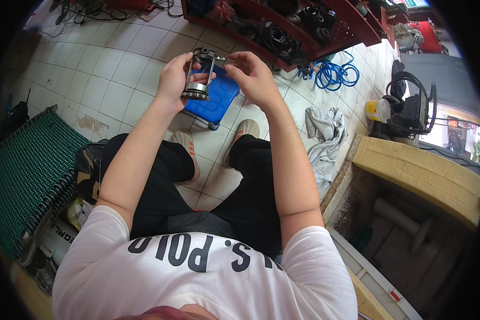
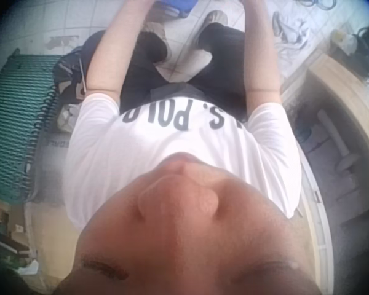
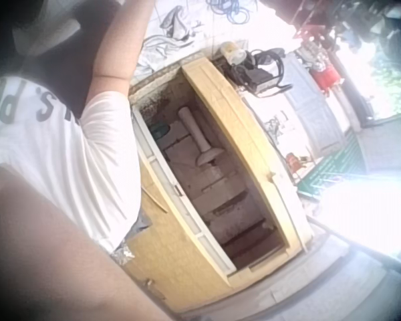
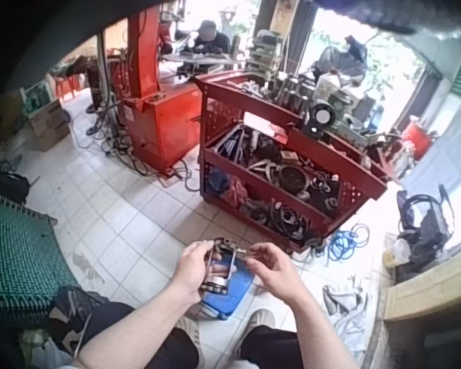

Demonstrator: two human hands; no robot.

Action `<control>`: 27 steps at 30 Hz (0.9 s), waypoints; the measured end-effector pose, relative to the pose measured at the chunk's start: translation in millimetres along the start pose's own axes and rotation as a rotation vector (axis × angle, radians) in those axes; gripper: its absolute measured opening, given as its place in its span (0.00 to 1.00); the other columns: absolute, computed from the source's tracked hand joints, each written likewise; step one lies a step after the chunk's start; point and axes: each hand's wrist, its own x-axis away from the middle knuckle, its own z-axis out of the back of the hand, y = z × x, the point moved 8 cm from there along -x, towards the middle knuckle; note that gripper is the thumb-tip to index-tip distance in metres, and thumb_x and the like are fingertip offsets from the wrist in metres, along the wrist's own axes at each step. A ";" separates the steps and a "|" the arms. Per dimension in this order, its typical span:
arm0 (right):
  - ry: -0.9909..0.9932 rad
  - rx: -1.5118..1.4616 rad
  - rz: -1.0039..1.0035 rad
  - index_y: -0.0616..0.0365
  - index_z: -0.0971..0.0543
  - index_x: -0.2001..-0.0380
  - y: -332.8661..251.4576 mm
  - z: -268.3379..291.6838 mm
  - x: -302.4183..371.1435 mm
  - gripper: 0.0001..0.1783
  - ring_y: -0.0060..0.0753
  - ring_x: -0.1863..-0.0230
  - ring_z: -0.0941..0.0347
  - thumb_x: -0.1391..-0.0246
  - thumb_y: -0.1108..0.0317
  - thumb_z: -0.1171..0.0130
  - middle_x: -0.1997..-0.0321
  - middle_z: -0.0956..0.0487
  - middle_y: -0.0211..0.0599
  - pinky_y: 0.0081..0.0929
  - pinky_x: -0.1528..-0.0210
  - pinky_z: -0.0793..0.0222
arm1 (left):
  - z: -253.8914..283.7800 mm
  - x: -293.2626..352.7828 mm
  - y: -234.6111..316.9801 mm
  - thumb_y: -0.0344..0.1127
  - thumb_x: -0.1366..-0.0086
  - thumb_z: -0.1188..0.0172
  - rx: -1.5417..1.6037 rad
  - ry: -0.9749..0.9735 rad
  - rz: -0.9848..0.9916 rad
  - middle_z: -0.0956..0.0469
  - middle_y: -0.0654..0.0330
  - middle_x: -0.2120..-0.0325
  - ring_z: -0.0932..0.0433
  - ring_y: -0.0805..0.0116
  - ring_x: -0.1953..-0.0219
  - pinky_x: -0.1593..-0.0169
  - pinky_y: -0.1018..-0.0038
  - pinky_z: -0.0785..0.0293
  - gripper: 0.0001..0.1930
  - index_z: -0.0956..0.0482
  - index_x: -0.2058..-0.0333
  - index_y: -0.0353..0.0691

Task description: The person sits on the floor and assembles a small mechanical component, likely a carburetor, using a screwdriver. They insert a small metal piece into the device, tighten it, and repeatedly rotate and inspect the assembly to check the fit.

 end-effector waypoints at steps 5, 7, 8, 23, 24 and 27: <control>0.013 -0.075 -0.016 0.66 0.23 0.51 -1.1 -9.4 -3.6 0.15 0.26 0.61 0.19 0.36 0.67 0.37 0.58 0.16 0.39 0.23 0.56 0.24 | -0.5 -4.0 -5.5 0.40 0.28 0.48 0.001 -0.069 0.049 0.26 0.56 0.63 0.13 0.50 0.64 0.67 0.62 0.14 0.13 0.32 0.57 0.35; 0.025 -0.037 -0.016 0.65 0.22 0.53 2.5 -8.3 -5.6 0.13 0.24 0.64 0.19 0.36 0.68 0.37 0.60 0.16 0.38 0.21 0.59 0.24 | -2.5 -6.8 -13.8 0.39 0.29 0.46 0.055 -0.141 0.119 0.24 0.53 0.61 0.14 0.52 0.65 0.66 0.64 0.14 0.13 0.32 0.56 0.35; 0.031 -0.018 -0.016 0.65 0.21 0.54 3.8 -7.7 -6.3 0.12 0.23 0.65 0.19 0.36 0.68 0.37 0.61 0.16 0.37 0.20 0.60 0.24 | -0.3 -7.9 -13.5 0.37 0.30 0.45 -0.003 -0.133 0.081 0.23 0.52 0.60 0.14 0.54 0.65 0.66 0.65 0.14 0.13 0.33 0.55 0.35; 0.017 -0.064 -0.003 0.64 0.22 0.57 -0.4 -8.5 -3.2 0.09 0.22 0.66 0.21 0.36 0.71 0.37 0.63 0.16 0.34 0.20 0.62 0.25 | -10.7 1.4 -10.1 0.33 0.35 0.33 -0.175 -0.079 0.014 0.20 0.50 0.59 0.14 0.61 0.64 0.65 0.69 0.14 0.24 0.39 0.49 0.40; 0.010 -0.065 -0.006 0.64 0.22 0.57 -0.1 -9.1 -3.0 0.09 0.22 0.66 0.21 0.36 0.71 0.37 0.63 0.16 0.34 0.20 0.61 0.25 | -9.9 0.8 -10.6 0.33 0.35 0.32 -0.177 -0.079 0.021 0.20 0.50 0.59 0.14 0.61 0.64 0.65 0.69 0.14 0.24 0.39 0.49 0.40; -0.004 -0.063 -0.014 0.64 0.23 0.57 -0.4 -10.7 -2.6 0.08 0.22 0.65 0.21 0.36 0.71 0.38 0.63 0.16 0.35 0.21 0.61 0.25 | -9.3 1.3 -10.0 0.33 0.35 0.32 -0.181 -0.083 0.030 0.20 0.51 0.59 0.13 0.61 0.64 0.65 0.69 0.14 0.24 0.39 0.49 0.39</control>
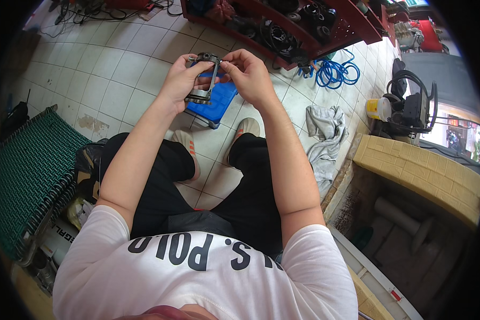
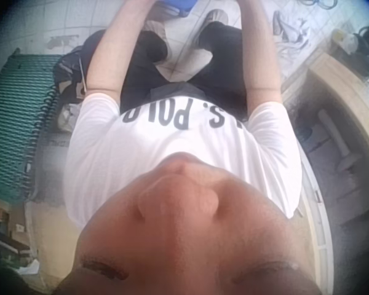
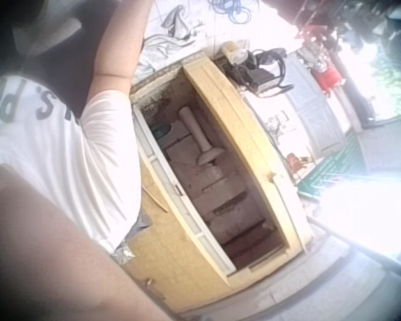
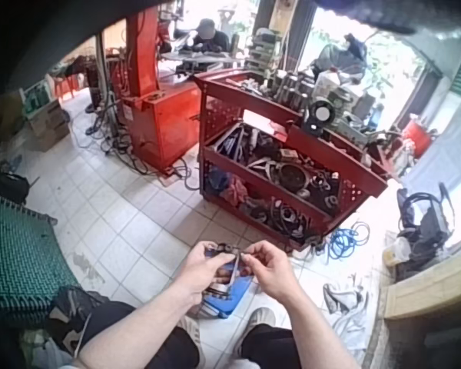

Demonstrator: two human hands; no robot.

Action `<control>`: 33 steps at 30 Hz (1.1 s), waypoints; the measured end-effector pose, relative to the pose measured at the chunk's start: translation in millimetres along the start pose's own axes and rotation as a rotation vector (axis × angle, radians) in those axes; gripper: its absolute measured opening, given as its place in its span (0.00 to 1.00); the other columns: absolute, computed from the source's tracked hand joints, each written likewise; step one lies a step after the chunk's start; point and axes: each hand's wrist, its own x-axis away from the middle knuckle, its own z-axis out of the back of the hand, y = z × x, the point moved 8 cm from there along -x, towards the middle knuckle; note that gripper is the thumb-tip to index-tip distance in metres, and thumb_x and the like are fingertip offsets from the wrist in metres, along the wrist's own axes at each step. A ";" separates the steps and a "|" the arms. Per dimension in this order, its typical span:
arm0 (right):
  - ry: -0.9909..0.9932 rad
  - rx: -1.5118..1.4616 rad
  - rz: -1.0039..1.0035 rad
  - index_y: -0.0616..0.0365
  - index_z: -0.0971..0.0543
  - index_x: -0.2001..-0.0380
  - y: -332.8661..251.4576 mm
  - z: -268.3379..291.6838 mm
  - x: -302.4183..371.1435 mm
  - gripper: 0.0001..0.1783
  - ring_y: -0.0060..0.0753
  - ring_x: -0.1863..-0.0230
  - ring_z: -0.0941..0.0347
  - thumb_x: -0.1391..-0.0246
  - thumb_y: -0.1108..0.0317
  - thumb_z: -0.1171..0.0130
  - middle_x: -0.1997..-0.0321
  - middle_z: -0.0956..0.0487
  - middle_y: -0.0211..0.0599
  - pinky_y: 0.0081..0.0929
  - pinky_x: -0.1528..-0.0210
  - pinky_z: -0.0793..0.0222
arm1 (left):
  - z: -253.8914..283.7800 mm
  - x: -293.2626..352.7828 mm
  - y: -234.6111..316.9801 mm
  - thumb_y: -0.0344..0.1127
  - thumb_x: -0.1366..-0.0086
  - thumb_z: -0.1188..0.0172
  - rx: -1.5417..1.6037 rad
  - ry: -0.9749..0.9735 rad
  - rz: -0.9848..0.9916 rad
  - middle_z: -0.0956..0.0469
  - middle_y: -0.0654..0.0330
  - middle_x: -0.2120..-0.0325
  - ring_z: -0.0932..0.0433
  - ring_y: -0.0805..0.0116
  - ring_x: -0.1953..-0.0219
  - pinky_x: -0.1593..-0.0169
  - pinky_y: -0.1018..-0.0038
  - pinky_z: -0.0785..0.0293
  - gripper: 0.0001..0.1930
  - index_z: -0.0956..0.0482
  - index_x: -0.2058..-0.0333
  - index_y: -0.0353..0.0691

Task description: The person sits on the floor and assembles a small mechanical component, likely a carburetor, using a screwdriver. They insert a small metal piece into the device, tighten it, and repeatedly rotate and inspect the assembly to check the fit.

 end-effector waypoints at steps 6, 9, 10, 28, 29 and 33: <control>0.008 0.007 -0.010 0.65 0.23 0.56 -3.3 -2.0 1.3 0.08 0.23 0.65 0.21 0.35 0.72 0.39 0.63 0.16 0.35 0.22 0.61 0.23 | -1.9 2.3 2.3 0.32 0.35 0.33 -0.017 -0.012 0.016 0.21 0.51 0.57 0.13 0.62 0.64 0.64 0.70 0.14 0.25 0.39 0.47 0.39; 0.008 0.028 -0.005 0.66 0.23 0.56 -3.4 -2.4 1.6 0.08 0.23 0.65 0.20 0.35 0.72 0.40 0.63 0.16 0.36 0.22 0.61 0.23 | -0.3 0.5 1.4 0.30 0.36 0.33 -0.003 -0.006 0.014 0.21 0.49 0.58 0.13 0.59 0.65 0.63 0.68 0.14 0.25 0.39 0.48 0.38; 0.007 0.043 0.000 0.66 0.23 0.56 -4.1 -3.3 1.8 0.08 0.23 0.65 0.20 0.35 0.72 0.40 0.63 0.16 0.36 0.22 0.61 0.23 | 1.1 -0.5 1.3 0.29 0.36 0.33 0.003 -0.002 0.009 0.21 0.47 0.58 0.13 0.58 0.65 0.63 0.68 0.14 0.25 0.39 0.48 0.37; -0.003 0.302 0.011 0.66 0.23 0.58 -10.7 0.4 4.8 0.10 0.18 0.67 0.22 0.38 0.70 0.37 0.67 0.18 0.31 0.19 0.61 0.25 | -0.9 -2.8 4.1 0.26 0.34 0.35 -0.143 -0.025 -0.148 0.18 0.53 0.62 0.14 0.67 0.67 0.67 0.78 0.20 0.22 0.38 0.48 0.38; -0.021 0.291 -0.019 0.66 0.23 0.58 -9.8 0.0 5.2 0.10 0.18 0.67 0.22 0.38 0.70 0.37 0.67 0.18 0.31 0.19 0.61 0.25 | -0.7 -2.6 4.7 0.25 0.35 0.35 -0.143 -0.024 -0.162 0.19 0.54 0.64 0.16 0.70 0.68 0.68 0.78 0.20 0.22 0.37 0.48 0.38; 0.036 0.340 0.135 0.66 0.21 0.60 -15.0 6.7 6.0 0.13 0.20 0.69 0.22 0.42 0.66 0.34 0.68 0.17 0.34 0.22 0.64 0.25 | -3.4 -2.0 8.3 0.25 0.35 0.35 -0.199 -0.032 -0.208 0.18 0.55 0.65 0.16 0.71 0.69 0.68 0.79 0.20 0.21 0.36 0.48 0.38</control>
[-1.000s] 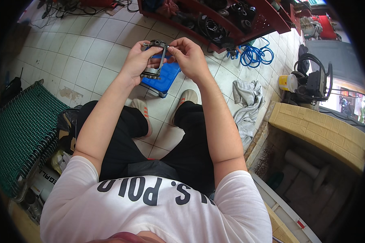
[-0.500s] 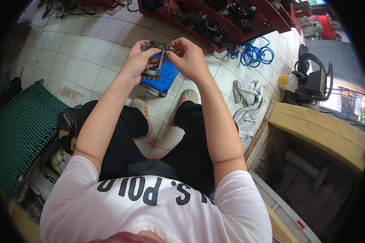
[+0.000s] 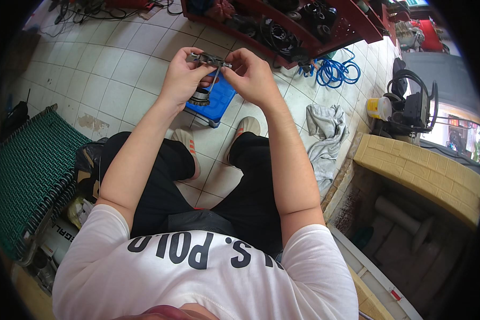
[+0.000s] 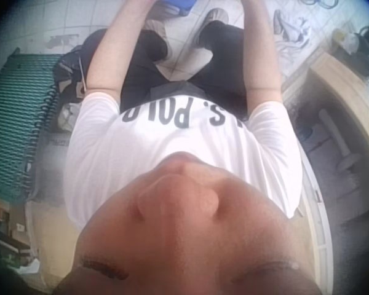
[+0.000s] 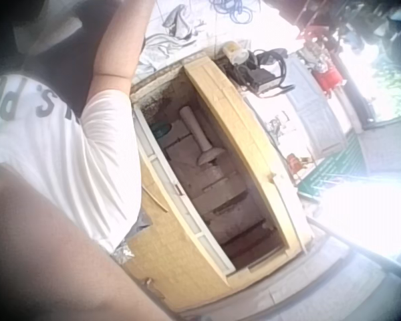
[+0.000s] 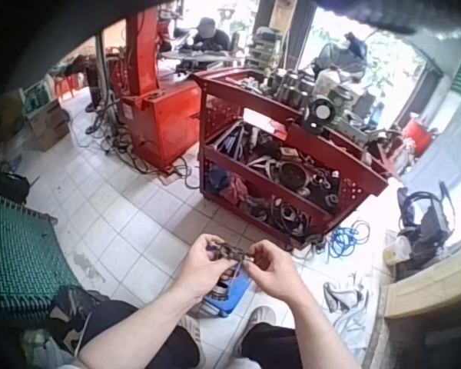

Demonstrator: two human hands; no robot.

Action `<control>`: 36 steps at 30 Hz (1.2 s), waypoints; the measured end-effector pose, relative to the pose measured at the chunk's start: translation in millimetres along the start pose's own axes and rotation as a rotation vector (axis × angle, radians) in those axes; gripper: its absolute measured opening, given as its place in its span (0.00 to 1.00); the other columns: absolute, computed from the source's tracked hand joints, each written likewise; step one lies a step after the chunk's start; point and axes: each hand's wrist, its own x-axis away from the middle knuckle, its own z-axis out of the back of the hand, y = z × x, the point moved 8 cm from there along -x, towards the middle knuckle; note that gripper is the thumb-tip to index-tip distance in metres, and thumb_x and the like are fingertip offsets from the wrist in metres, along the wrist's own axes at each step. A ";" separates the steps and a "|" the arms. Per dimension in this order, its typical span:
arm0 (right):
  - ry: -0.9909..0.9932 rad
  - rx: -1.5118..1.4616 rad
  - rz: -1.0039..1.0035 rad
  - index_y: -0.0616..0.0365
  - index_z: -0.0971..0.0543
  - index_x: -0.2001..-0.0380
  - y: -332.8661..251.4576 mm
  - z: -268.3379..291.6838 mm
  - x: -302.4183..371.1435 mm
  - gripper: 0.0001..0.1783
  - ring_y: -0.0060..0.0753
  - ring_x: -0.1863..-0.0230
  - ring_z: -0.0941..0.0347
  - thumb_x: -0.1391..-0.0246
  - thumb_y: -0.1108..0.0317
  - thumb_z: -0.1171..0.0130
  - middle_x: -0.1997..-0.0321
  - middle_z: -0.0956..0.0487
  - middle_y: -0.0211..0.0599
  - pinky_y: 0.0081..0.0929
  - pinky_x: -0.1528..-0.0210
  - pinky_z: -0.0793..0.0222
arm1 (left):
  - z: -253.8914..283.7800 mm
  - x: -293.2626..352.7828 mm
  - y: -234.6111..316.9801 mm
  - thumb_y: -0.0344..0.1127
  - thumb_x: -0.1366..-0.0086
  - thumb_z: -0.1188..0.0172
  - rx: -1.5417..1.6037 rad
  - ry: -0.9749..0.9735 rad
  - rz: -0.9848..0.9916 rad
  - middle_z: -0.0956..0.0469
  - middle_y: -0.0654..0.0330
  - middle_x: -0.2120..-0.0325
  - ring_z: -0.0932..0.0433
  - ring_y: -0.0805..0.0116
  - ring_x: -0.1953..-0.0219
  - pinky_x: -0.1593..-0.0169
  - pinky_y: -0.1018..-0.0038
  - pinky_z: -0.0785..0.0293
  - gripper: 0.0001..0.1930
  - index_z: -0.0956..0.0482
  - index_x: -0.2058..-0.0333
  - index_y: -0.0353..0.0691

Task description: The person sits on the floor and assembles a small mechanical component, likely a carburetor, using a screwdriver. They insert a small metal piece into the device, tighten it, and repeatedly rotate and inspect the assembly to check the fit.

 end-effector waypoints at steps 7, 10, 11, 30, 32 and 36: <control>-0.052 0.108 0.021 0.66 0.23 0.60 -8.9 -0.1 1.4 0.11 0.18 0.67 0.21 0.40 0.71 0.34 0.65 0.18 0.32 0.19 0.63 0.25 | -0.6 1.5 4.4 0.25 0.33 0.36 -0.082 0.009 -0.045 0.17 0.54 0.64 0.15 0.70 0.68 0.68 0.81 0.20 0.20 0.37 0.48 0.37; -0.069 0.116 0.045 0.65 0.23 0.60 -11.6 1.2 1.5 0.11 0.18 0.67 0.21 0.40 0.71 0.34 0.65 0.18 0.32 0.19 0.63 0.25 | 1.5 0.6 2.0 0.24 0.38 0.33 -0.017 0.021 -0.030 0.19 0.58 0.66 0.18 0.76 0.69 0.68 0.79 0.20 0.22 0.35 0.49 0.37; -0.075 0.117 0.055 0.65 0.23 0.60 -12.4 1.2 1.5 0.11 0.18 0.67 0.21 0.40 0.71 0.34 0.66 0.18 0.32 0.19 0.63 0.25 | 1.4 0.8 1.8 0.24 0.38 0.33 -0.010 0.020 -0.026 0.19 0.58 0.66 0.18 0.75 0.69 0.68 0.79 0.19 0.22 0.35 0.49 0.37; -0.128 0.037 -0.038 0.66 0.20 0.57 2.6 2.7 0.5 0.10 0.19 0.66 0.21 0.39 0.73 0.40 0.65 0.16 0.34 0.21 0.62 0.24 | -4.7 2.9 10.1 0.24 0.40 0.31 0.030 -0.017 -0.092 0.21 0.57 0.66 0.17 0.72 0.67 0.67 0.77 0.18 0.24 0.34 0.50 0.35; -0.082 -0.052 -0.011 0.63 0.19 0.59 -1.2 4.1 2.8 0.10 0.17 0.71 0.22 0.41 0.69 0.36 0.68 0.16 0.31 0.20 0.67 0.26 | -3.1 3.0 10.4 0.24 0.40 0.31 0.020 -0.012 -0.090 0.21 0.57 0.66 0.17 0.72 0.66 0.66 0.77 0.18 0.24 0.34 0.50 0.35; -0.095 -0.155 -0.075 0.63 0.18 0.58 -4.8 1.8 3.1 0.12 0.17 0.70 0.22 0.41 0.67 0.34 0.68 0.16 0.30 0.20 0.66 0.26 | -2.7 3.6 12.6 0.25 0.41 0.30 -0.011 -0.002 -0.079 0.21 0.57 0.66 0.18 0.73 0.64 0.65 0.76 0.17 0.24 0.33 0.49 0.36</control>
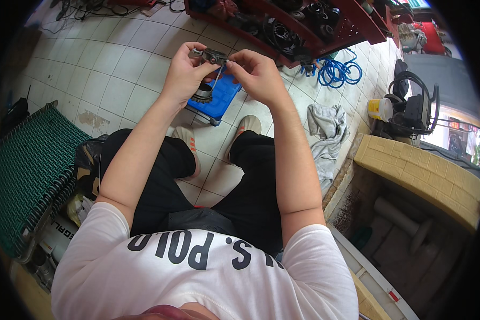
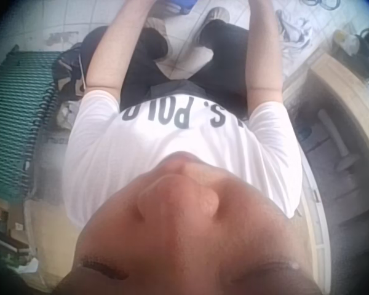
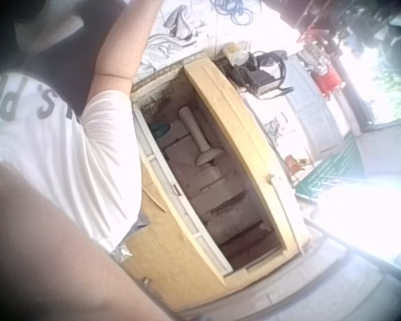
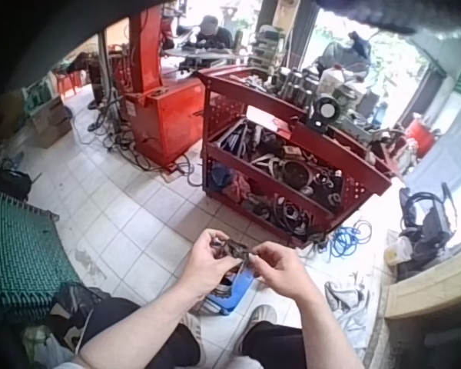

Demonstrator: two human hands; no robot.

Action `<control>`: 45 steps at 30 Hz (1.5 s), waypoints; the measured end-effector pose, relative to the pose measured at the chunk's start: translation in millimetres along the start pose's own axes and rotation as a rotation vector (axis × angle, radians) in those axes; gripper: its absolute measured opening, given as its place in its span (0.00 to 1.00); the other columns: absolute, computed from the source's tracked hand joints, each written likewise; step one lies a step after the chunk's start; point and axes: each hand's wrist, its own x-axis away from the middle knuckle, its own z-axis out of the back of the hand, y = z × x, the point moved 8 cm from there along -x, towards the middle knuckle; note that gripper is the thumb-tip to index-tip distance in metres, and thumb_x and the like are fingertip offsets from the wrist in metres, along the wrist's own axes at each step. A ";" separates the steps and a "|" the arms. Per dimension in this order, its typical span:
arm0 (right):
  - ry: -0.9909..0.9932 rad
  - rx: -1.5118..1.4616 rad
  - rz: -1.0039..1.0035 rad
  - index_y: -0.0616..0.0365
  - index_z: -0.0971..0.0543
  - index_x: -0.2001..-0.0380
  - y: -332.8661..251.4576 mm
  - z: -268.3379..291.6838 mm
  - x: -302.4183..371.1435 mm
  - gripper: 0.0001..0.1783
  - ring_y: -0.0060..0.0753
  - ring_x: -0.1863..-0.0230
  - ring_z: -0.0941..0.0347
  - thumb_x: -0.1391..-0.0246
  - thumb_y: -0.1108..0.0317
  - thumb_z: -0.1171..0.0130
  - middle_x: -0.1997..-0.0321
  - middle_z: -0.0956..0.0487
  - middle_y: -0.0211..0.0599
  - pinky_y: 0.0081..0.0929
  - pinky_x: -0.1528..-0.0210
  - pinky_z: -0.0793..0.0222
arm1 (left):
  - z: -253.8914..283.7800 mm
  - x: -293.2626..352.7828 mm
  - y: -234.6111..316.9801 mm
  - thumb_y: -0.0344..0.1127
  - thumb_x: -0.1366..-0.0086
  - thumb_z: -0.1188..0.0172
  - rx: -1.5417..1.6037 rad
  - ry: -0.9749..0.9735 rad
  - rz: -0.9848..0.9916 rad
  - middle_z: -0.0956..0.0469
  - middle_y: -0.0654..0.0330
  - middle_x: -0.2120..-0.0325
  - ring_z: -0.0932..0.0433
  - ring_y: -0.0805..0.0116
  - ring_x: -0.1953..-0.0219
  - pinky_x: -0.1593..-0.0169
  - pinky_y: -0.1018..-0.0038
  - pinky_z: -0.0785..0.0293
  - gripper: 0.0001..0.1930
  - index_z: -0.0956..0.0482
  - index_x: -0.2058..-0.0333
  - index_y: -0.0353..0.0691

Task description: The person sits on the floor and assembles a small mechanical component, likely a carburetor, using a screwdriver. They insert a small metal piece into the device, tighten it, and repeatedly rotate and inspect the assembly to check the fit.

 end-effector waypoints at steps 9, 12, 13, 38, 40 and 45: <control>0.037 0.047 0.065 0.62 0.19 0.60 0.6 3.8 -0.7 0.11 0.16 0.70 0.22 0.42 0.68 0.33 0.69 0.16 0.29 0.18 0.67 0.27 | -1.3 0.0 -2.6 0.25 0.41 0.30 0.011 -0.002 -0.002 0.21 0.58 0.66 0.18 0.72 0.64 0.63 0.75 0.17 0.24 0.33 0.49 0.35; 0.027 0.019 0.020 0.63 0.19 0.60 1.3 3.5 -1.2 0.11 0.16 0.70 0.22 0.43 0.69 0.33 0.69 0.16 0.29 0.18 0.66 0.26 | -1.8 -0.1 -3.7 0.25 0.41 0.30 0.013 -0.002 -0.010 0.21 0.57 0.66 0.18 0.72 0.65 0.63 0.74 0.17 0.24 0.33 0.49 0.34; 0.021 -0.014 -0.014 0.63 0.19 0.60 2.8 2.3 -1.7 0.11 0.16 0.70 0.22 0.43 0.69 0.33 0.69 0.16 0.29 0.18 0.66 0.26 | -1.7 -0.2 -4.1 0.25 0.41 0.30 0.017 -0.002 -0.016 0.21 0.57 0.66 0.17 0.71 0.65 0.63 0.74 0.16 0.24 0.33 0.49 0.34; 0.110 -0.127 0.180 0.61 0.17 0.61 -8.8 8.4 -0.8 0.09 0.20 0.65 0.22 0.42 0.68 0.34 0.62 0.18 0.30 0.20 0.62 0.26 | 1.2 -0.7 -3.7 0.22 0.42 0.32 0.002 0.022 -0.023 0.21 0.56 0.68 0.17 0.69 0.67 0.64 0.73 0.17 0.24 0.33 0.50 0.34; 0.123 -0.009 0.159 0.61 0.18 0.60 -1.8 12.1 -2.7 0.09 0.20 0.65 0.22 0.42 0.68 0.34 0.62 0.18 0.31 0.20 0.63 0.26 | 1.3 -2.2 -4.9 0.22 0.42 0.31 -0.026 0.022 -0.032 0.21 0.56 0.68 0.17 0.70 0.67 0.64 0.73 0.18 0.24 0.33 0.50 0.34; 0.113 0.013 0.161 0.62 0.18 0.60 -2.3 5.1 -0.5 0.08 0.18 0.66 0.22 0.38 0.68 0.37 0.66 0.17 0.30 0.20 0.63 0.26 | 4.5 -3.3 -9.4 0.24 0.43 0.30 -0.047 0.036 -0.048 0.21 0.57 0.68 0.18 0.71 0.66 0.63 0.74 0.19 0.24 0.31 0.50 0.35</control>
